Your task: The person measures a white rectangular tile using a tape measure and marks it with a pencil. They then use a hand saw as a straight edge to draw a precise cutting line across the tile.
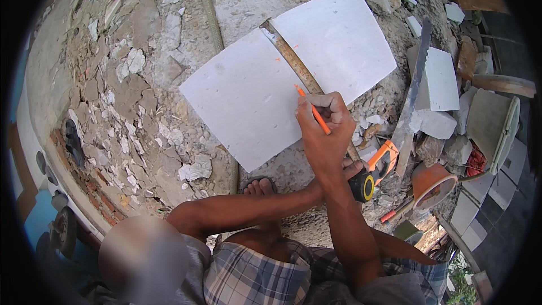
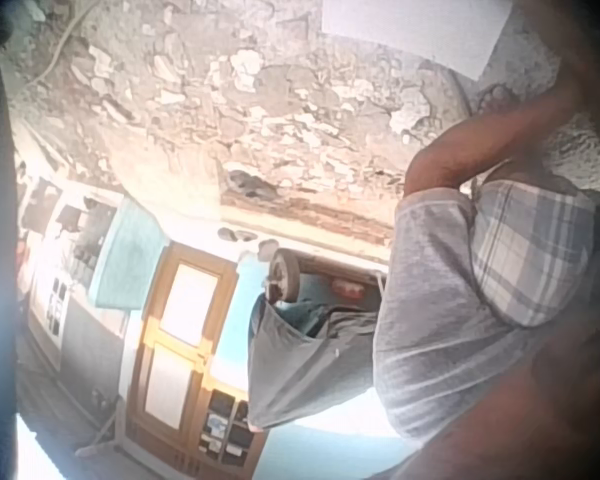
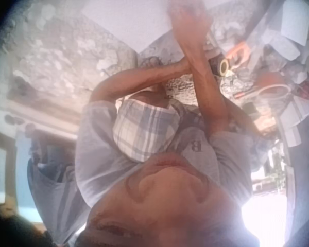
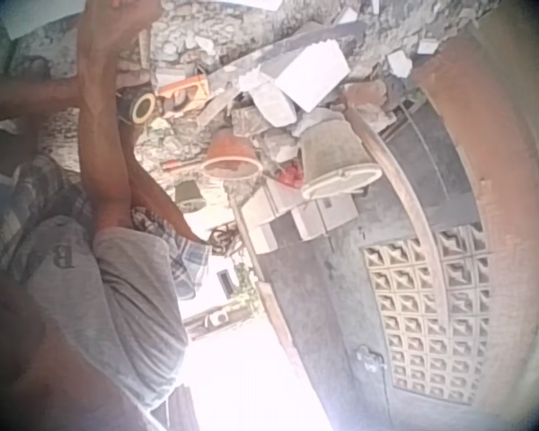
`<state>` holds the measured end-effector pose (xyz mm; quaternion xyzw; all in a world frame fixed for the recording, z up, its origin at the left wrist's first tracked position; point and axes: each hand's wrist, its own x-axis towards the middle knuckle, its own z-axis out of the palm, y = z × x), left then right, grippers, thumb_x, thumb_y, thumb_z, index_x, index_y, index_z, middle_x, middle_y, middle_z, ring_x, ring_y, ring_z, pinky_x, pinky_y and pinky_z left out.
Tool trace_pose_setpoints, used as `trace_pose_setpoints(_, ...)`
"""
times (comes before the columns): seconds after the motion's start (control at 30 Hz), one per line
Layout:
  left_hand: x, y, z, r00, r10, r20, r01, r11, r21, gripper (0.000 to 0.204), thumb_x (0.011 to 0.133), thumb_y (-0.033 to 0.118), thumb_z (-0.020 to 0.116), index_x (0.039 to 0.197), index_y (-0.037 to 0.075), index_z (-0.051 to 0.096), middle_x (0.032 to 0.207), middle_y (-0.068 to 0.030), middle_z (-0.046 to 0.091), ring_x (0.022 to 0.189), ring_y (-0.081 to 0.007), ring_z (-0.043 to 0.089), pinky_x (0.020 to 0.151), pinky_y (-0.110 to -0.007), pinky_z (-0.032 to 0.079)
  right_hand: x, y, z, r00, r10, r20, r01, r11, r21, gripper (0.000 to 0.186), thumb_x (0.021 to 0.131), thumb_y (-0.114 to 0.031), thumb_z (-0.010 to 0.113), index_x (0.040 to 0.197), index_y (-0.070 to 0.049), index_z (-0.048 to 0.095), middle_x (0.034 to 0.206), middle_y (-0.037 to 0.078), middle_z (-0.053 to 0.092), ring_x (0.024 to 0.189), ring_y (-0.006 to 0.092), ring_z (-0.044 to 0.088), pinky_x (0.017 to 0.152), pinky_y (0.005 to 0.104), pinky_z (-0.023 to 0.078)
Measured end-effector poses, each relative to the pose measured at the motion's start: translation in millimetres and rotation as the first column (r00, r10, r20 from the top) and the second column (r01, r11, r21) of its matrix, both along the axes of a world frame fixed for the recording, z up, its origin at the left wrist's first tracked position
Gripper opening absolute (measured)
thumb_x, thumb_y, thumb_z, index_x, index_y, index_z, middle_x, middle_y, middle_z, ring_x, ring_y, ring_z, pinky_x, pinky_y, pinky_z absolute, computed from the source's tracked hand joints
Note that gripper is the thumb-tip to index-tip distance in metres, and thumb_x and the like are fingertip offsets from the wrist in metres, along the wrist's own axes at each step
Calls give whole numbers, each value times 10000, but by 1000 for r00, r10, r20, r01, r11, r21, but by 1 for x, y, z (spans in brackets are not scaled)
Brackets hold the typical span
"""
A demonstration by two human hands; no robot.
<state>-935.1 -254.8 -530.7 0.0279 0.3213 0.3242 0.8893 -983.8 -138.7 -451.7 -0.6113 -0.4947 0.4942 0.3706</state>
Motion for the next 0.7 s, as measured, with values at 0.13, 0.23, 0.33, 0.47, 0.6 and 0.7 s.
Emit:
trace_pose_setpoints(0.13, -9, 5, 7, 996, -49, -70, 56, 994, 96, 372, 1074, 423, 650, 1167, 79, 756, 1003, 69, 709, 879, 11, 569, 746, -205, 470, 5, 1, -2, 999, 30, 32, -30, 1000, 6, 67, 954, 1, 728, 940, 7, 663, 814, 25, 695, 732, 30, 607, 642, 199, 488)
trace_pose_setpoints(0.23, -11, 7, 11, 997, -61, -55, 66, 994, 86, 383, 1079, 435, 637, 1178, 85, 757, 1008, 62, 708, 873, 8, 560, 741, -213, 465, 4, 1, -2, 999, 13, 37, -13, 1000, -1, 63, 951, 3, 729, 930, 6, 669, 799, 15, 685, 717, 23, 584, 627, 198, 473)
trace_pose_setpoints(0.33, -8, 7, 17, 997, 38, -70, -32, 997, 74, 414, 1076, 475, 628, 1046, 76, 732, 791, 75, 506, 722, -25, 450, 603, -248, 387, 1, 3, 3, 998, 27, 57, -28, 1000, 13, 60, 951, 4, 725, 923, 5, 671, 793, 12, 680, 710, 19, 570, 622, 198, 463)
trace_pose_setpoints(0.47, -5, 7, 19, 995, 55, -88, -55, 998, 7, 415, 1061, 479, 653, 1051, 73, 737, 805, 75, 518, 736, -23, 452, 613, -253, 395, 3, 2, 3, 998, 31, 53, -31, 999, 8, 63, 953, 0, 722, 911, 1, 675, 792, 13, 684, 711, 23, 581, 628, 200, 470)
trace_pose_setpoints(0.6, -8, 10, 25, 994, 37, -99, -40, 999, -32, 422, 1046, 485, 676, 1069, 70, 745, 807, 80, 518, 739, -23, 453, 621, -255, 400, 3, 2, -6, 996, -68, -59, 67, 997, -24, 67, 956, -11, 729, 903, -4, 687, 789, 13, 689, 711, 28, 595, 635, 200, 475)
trace_pose_setpoints(0.7, -8, 9, 22, 997, 49, -56, -51, 998, -36, 429, 1043, 486, 680, 1086, 65, 751, 809, 82, 520, 741, -24, 455, 624, -254, 400, 3, 2, 7, 999, 43, 11, -43, 999, -24, 55, 960, -17, 730, 924, 3, 693, 796, 18, 692, 714, 30, 600, 640, 202, 479)
